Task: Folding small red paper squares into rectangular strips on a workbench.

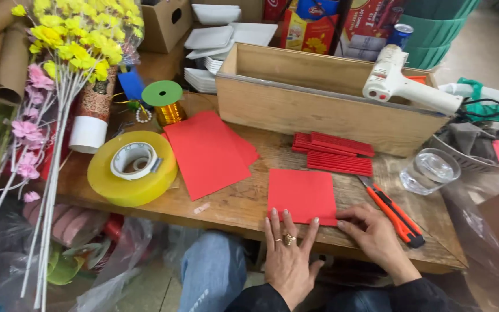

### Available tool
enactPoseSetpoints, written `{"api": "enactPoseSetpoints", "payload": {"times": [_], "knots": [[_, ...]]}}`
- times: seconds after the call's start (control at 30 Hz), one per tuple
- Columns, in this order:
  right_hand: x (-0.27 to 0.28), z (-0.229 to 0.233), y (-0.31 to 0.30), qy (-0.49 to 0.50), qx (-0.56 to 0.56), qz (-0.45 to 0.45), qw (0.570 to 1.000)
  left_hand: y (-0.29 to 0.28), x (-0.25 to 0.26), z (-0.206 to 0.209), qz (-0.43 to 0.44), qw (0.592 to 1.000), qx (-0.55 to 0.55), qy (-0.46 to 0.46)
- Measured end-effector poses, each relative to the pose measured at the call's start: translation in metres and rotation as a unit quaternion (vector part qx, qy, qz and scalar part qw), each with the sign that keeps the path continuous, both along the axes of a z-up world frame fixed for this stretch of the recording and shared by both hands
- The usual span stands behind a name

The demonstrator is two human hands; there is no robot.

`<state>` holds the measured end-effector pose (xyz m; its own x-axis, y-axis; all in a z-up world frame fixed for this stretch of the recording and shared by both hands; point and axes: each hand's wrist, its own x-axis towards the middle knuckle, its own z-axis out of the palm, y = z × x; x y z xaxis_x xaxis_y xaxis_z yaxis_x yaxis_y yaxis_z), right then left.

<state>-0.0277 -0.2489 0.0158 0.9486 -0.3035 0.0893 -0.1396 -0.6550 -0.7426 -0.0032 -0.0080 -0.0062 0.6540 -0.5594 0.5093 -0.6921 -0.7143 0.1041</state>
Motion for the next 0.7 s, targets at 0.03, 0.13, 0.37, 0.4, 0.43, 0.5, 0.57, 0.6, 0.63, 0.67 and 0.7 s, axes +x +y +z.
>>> {"api": "enactPoseSetpoints", "payload": {"times": [0.03, 0.13, 0.37, 0.4, 0.43, 0.5, 0.57, 0.6, 0.63, 0.67, 0.7], "knots": [[0.000, -0.001, 0.001, -0.005, -0.003, -0.002, 1.000, 0.000, -0.001, 0.001, 0.001, 1.000, -0.001, 0.006], [0.003, -0.003, 0.002, 0.001, -0.021, -0.002, 1.000, -0.001, -0.002, 0.001, 0.005, 1.000, 0.001, 0.017], [0.011, 0.010, 0.010, 0.016, -0.076, 0.000, 0.997, -0.001, -0.002, -0.006, 0.019, 1.000, 0.024, -0.005], [0.017, 0.007, 0.011, 0.017, -0.075, 0.003, 0.997, -0.001, -0.001, -0.005, 0.023, 0.999, 0.024, -0.003], [0.021, 0.004, 0.013, -0.074, -0.192, 0.068, 0.976, -0.001, -0.002, -0.005, 0.010, 1.000, 0.010, 0.019], [0.025, -0.002, 0.018, -0.163, -0.301, 0.135, 0.930, -0.001, -0.002, -0.003, -0.001, 0.999, -0.003, 0.042], [0.024, -0.007, 0.026, -0.091, -0.330, 0.114, 0.933, -0.001, -0.003, -0.001, 0.045, 0.999, 0.022, -0.015], [0.025, -0.007, 0.027, -0.090, -0.329, 0.117, 0.933, -0.002, -0.002, -0.001, 0.047, 0.999, 0.022, -0.013], [0.024, -0.007, 0.027, -0.092, -0.339, 0.118, 0.929, -0.002, -0.003, -0.002, 0.050, 0.998, 0.028, -0.006], [0.022, -0.008, 0.028, -0.093, -0.348, 0.118, 0.925, -0.003, -0.004, -0.003, 0.053, 0.998, 0.035, 0.001], [0.022, -0.006, 0.028, -0.092, -0.349, 0.119, 0.925, -0.006, -0.003, -0.007, 0.053, 0.998, 0.033, 0.002]]}}
